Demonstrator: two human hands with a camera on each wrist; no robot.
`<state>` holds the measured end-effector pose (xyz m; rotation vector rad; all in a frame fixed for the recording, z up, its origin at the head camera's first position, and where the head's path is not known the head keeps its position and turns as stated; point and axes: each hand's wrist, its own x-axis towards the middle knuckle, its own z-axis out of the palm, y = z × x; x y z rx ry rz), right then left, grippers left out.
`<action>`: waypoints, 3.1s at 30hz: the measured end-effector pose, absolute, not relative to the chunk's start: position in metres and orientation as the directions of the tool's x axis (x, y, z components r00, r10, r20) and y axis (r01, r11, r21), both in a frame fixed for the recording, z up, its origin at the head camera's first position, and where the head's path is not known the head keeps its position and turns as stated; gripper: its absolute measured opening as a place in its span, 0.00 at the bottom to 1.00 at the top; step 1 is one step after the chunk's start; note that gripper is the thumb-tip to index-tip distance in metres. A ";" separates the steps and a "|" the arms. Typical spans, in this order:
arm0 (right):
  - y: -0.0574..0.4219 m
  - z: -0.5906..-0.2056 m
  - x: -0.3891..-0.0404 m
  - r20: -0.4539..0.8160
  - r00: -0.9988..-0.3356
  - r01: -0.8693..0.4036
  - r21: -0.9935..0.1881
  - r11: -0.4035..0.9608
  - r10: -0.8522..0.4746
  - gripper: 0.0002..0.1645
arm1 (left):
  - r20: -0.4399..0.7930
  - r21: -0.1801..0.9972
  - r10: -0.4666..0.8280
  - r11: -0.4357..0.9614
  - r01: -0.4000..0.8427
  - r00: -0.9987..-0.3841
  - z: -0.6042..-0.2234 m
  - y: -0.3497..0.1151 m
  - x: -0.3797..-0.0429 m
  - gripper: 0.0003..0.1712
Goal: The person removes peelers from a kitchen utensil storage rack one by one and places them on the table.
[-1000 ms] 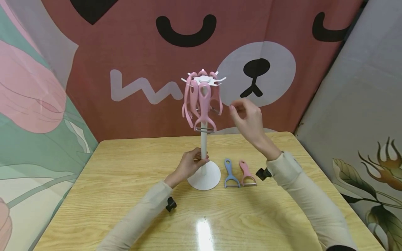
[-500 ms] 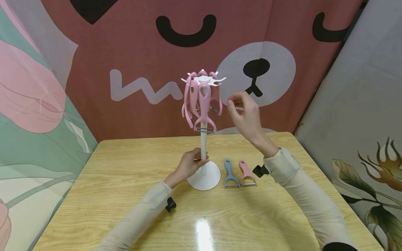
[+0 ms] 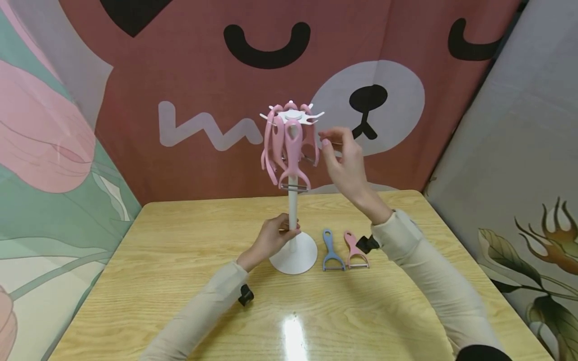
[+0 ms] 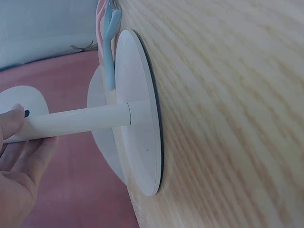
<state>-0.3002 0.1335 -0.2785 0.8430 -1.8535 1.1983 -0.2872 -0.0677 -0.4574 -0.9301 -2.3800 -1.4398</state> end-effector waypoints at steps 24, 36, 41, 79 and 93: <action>0.112 -0.258 -0.283 0.796 -0.576 -0.815 -0.541 0.207 -0.186 0.19 | 0.456 0.736 0.404 0.330 0.592 -0.793 -0.457 -0.068 -0.287 0.11; 0.117 -0.273 -0.303 0.794 -0.585 -0.810 -0.563 0.167 -0.163 0.20 | 0.444 0.741 0.406 0.336 0.582 -0.799 -0.457 -0.068 -0.286 0.11; 0.117 -0.274 -0.304 0.806 -0.572 -0.819 -0.552 0.155 -0.152 0.19 | 0.422 0.750 0.407 0.345 0.564 -0.810 -0.457 -0.068 -0.286 0.11; 0.108 -0.253 -0.273 0.875 -0.476 -0.853 -0.436 0.286 -0.089 0.15 | 0.432 0.742 0.414 0.341 0.577 -0.801 -0.459 -0.068 -0.286 0.12; 0.119 -0.272 -0.302 0.890 -0.456 -0.845 -0.433 0.314 0.001 0.17 | 0.427 0.748 0.410 0.341 0.569 -0.806 -0.459 -0.067 -0.286 0.12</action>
